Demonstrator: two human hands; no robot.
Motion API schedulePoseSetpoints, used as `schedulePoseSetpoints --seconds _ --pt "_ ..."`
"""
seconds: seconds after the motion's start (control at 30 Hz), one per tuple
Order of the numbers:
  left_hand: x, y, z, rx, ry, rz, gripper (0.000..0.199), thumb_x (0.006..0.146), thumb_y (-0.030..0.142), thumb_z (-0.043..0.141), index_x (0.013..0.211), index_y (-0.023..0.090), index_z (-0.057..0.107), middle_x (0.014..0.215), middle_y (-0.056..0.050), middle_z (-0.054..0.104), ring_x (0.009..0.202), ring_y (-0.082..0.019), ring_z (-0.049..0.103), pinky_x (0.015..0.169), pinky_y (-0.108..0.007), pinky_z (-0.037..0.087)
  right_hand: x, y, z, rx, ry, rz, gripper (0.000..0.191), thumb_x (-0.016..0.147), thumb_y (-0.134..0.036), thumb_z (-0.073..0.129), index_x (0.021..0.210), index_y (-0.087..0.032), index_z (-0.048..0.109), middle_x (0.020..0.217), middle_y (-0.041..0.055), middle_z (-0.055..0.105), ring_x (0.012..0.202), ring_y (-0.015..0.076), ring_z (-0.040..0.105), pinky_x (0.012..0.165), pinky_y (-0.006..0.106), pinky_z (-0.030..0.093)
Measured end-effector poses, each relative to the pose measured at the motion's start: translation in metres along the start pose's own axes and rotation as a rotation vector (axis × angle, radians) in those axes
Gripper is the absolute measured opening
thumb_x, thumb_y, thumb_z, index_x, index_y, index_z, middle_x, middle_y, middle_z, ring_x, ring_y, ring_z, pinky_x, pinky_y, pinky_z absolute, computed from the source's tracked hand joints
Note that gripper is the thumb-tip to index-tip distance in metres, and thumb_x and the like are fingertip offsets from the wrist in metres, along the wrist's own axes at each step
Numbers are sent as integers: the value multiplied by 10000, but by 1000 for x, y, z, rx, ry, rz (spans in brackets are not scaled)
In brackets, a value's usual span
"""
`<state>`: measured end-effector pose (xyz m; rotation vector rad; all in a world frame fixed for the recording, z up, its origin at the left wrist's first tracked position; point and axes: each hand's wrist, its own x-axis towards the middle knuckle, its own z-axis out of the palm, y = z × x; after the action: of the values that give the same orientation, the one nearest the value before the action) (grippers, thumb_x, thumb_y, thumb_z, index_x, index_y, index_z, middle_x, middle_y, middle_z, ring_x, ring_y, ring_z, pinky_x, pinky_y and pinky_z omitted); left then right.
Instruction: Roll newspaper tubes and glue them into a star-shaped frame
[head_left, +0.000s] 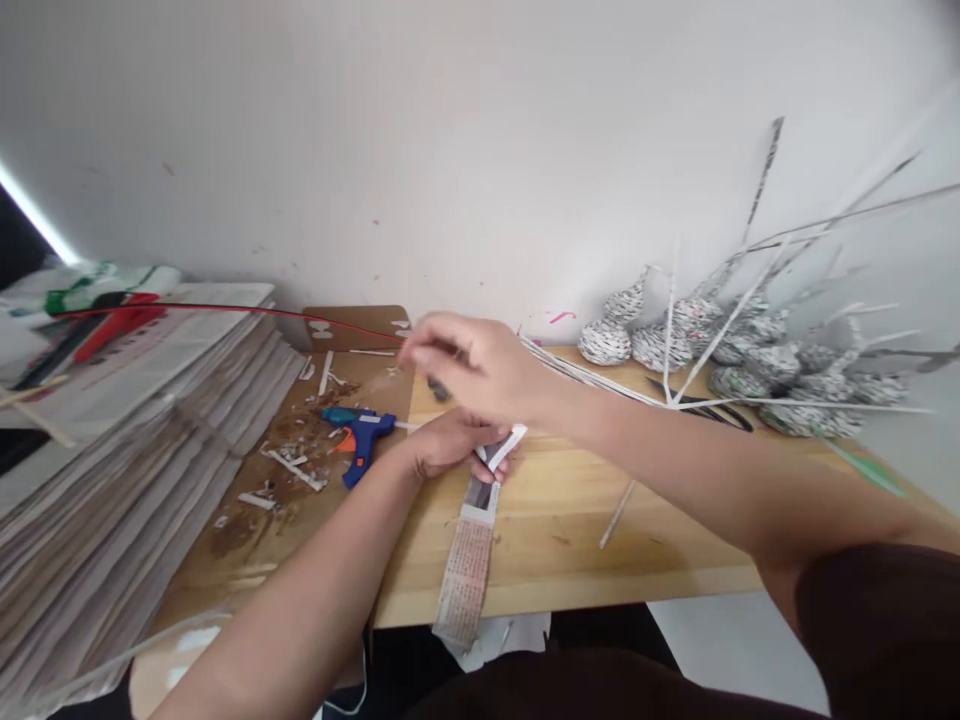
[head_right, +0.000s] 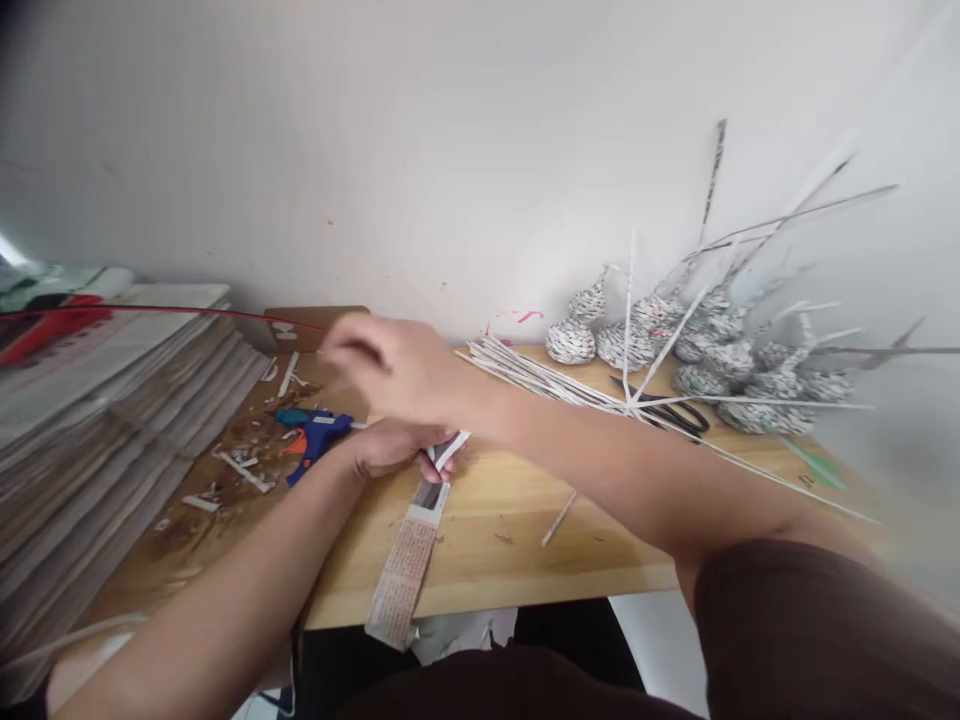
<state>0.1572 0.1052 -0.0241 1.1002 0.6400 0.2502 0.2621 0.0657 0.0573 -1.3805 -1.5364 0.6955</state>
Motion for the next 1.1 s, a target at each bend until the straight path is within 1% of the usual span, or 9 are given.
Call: schedulePoseSetpoints --seconds 0.07,0.17,0.27,0.43,0.53,0.73,0.87,1.0,1.1 --pt "-1 0 -2 110 -227 -23 287 735 336 746 864 83 702 692 -129 700 619 -194 681 498 -219 522 17 22 -9 -390 11 -41 220 877 -320 577 1058 -200 616 954 37 670 897 192 612 836 315 432" --pt "1 0 -6 235 -443 16 378 796 457 656 942 110 688 738 -115 693 638 -166 674 519 -202 518 39 69 -14 -699 70 137 528 749 -527 676 1122 -163 588 1080 146 646 979 293 600 819 366 418" --pt "3 -1 -9 252 -435 47 388 799 484 641 928 120 684 759 -108 685 674 -163 667 567 -221 535 50 105 -2 -750 74 196 733 635 -684 679 1130 -153 580 1000 172 666 937 342 600 784 395 417" --pt "7 -3 -10 237 -416 53 400 796 500 635 918 122 680 782 -115 684 705 -175 667 602 -250 552 58 120 21 -702 85 45 351 801 -279 609 1130 -163 567 1026 143 667 996 302 556 842 373 395" --pt "8 -3 -11 219 -421 59 392 800 493 633 922 124 678 785 -113 682 704 -177 670 613 -262 561 65 120 25 -688 139 49 343 847 -174 484 1189 -152 507 1059 138 655 1000 277 545 852 376 399" --pt "8 -2 -10 155 -384 62 371 803 452 650 961 118 677 803 -119 681 746 -182 670 639 -267 571 74 124 29 -743 98 48 499 829 -380 580 1253 -131 494 1217 192 586 1139 354 493 931 484 370" --pt "11 -2 -9 43 -232 108 328 782 395 691 961 121 672 861 -127 697 785 -203 682 616 -291 580 62 119 14 -544 164 81 650 792 -508 619 1289 -110 487 1235 197 589 1109 297 555 933 412 409" --pt "13 -1 -7 -56 -208 159 294 799 372 678 929 108 670 863 -134 708 783 -206 692 654 -319 583 29 108 -10 -158 191 172 257 826 -371 587 958 -161 655 889 82 694 814 198 636 740 312 481" --pt "12 0 -5 -77 -210 170 303 785 363 698 931 99 673 842 -129 708 751 -201 698 675 -312 580 0 101 -16 191 114 290 246 808 -406 585 835 -172 659 668 24 637 560 149 566 528 264 437"
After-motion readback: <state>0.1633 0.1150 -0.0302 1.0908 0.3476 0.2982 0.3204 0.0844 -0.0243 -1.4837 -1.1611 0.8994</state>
